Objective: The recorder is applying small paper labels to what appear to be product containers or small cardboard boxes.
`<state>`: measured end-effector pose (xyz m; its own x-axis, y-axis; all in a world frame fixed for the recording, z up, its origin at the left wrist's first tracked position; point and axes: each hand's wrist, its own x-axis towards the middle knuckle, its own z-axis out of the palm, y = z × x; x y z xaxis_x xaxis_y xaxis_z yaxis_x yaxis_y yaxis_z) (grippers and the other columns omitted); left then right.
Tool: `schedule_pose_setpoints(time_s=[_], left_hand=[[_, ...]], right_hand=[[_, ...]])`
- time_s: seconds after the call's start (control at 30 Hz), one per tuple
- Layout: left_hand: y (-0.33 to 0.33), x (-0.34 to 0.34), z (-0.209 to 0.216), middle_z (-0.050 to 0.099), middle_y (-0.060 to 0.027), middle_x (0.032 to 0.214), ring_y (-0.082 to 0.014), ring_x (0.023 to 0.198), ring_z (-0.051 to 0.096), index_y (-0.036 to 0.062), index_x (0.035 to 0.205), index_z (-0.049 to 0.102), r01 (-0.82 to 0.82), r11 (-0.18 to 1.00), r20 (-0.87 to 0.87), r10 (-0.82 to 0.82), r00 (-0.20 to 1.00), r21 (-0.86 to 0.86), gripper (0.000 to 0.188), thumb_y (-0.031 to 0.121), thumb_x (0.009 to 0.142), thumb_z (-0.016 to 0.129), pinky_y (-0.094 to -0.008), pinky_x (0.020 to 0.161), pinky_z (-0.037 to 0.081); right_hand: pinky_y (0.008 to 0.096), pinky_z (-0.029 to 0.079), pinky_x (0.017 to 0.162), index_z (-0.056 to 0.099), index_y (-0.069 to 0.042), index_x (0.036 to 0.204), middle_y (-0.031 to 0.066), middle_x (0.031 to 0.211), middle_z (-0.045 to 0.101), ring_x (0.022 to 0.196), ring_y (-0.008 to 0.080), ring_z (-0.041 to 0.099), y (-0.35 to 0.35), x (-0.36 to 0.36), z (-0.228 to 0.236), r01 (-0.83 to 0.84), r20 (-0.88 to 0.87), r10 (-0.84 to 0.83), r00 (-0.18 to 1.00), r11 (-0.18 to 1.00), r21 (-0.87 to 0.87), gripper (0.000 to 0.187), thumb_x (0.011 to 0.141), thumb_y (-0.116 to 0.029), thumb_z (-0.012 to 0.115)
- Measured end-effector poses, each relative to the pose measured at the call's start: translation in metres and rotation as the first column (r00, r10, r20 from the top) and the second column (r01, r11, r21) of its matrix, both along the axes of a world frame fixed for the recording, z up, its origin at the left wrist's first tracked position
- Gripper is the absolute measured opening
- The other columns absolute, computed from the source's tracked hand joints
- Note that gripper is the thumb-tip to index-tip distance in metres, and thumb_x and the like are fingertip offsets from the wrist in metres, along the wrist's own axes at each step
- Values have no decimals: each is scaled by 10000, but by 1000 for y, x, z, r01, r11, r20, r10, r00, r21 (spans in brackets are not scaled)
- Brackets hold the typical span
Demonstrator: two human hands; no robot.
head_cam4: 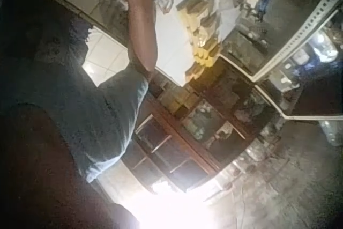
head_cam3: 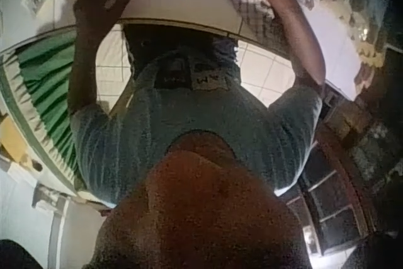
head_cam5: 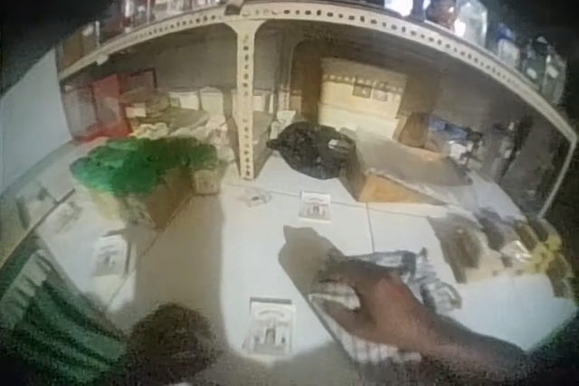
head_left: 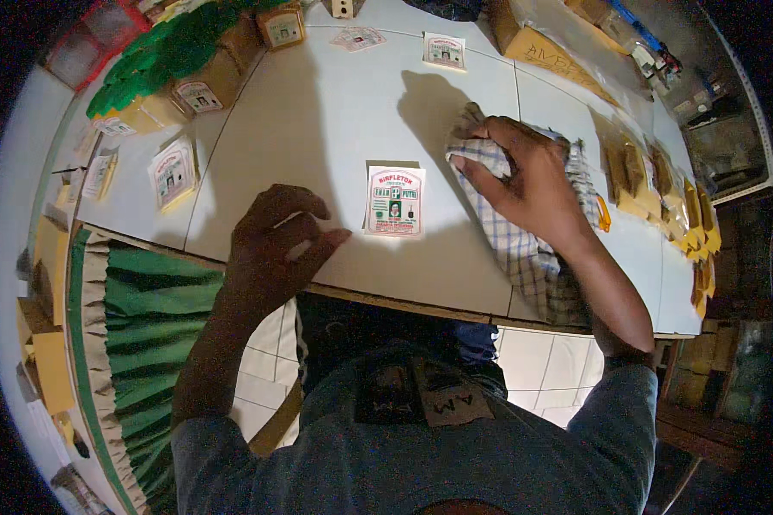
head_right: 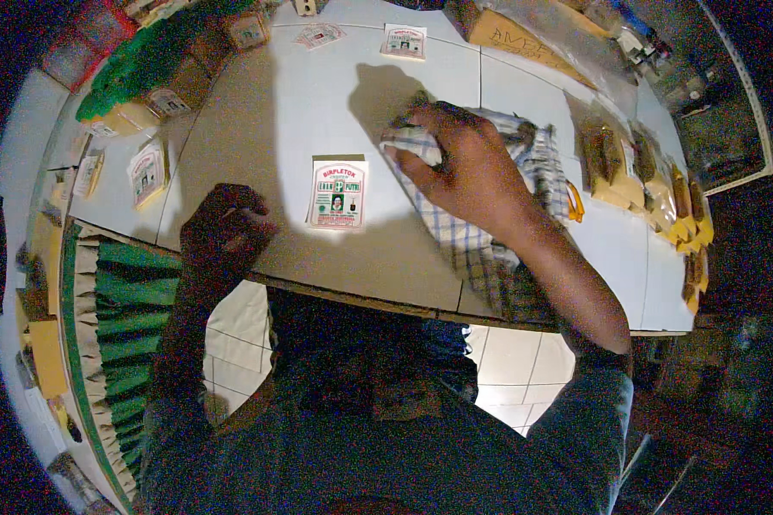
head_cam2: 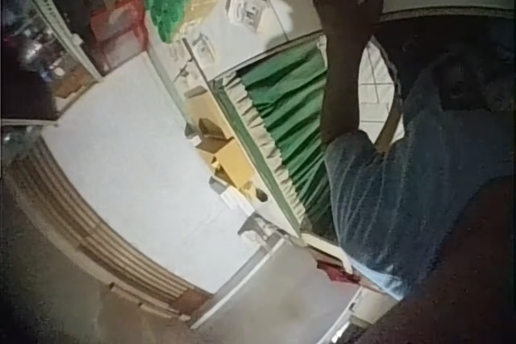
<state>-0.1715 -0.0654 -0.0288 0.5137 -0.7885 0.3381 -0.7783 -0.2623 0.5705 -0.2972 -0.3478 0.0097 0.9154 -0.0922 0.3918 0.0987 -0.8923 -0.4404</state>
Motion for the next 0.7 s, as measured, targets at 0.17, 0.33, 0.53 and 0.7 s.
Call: schedule_pose_setpoints(time_s=[0.17,0.33,0.53,0.7], left_hand=[[-9,0,-16,634,-71,1096,-268,1039,602,89,976,657,144,988,263,-155,952,62,209,140,787,733,-405,885,482],[-14,0,-18,606,-45,1155,-264,1125,555,106,1014,638,165,977,249,-194,949,132,238,135,788,709,-438,944,431],[-11,2,-19,641,-48,1142,-314,1119,556,88,989,667,204,976,327,-219,919,82,214,128,779,677,-469,910,437],[-12,2,-13,620,-18,1193,-278,1187,527,102,984,666,198,976,314,-215,925,85,200,127,786,680,-452,956,427]], right_hand=[[474,536,776,597,-46,1090,214,976,652,866,400,656,42,0,15,-170,-86,164,983,984,-58,332,813,-200,695],[401,569,794,618,-61,1122,197,1141,608,987,338,649,70,14,-18,-381,-249,329,911,902,-202,369,795,-198,720],[407,550,892,633,-167,1245,203,1232,593,1084,354,625,58,-15,-11,-363,-258,301,918,899,-245,524,742,-208,773],[432,550,887,666,-79,1130,212,1142,637,1039,360,646,28,-45,-21,-236,-270,184,945,956,-174,518,660,-221,827]])
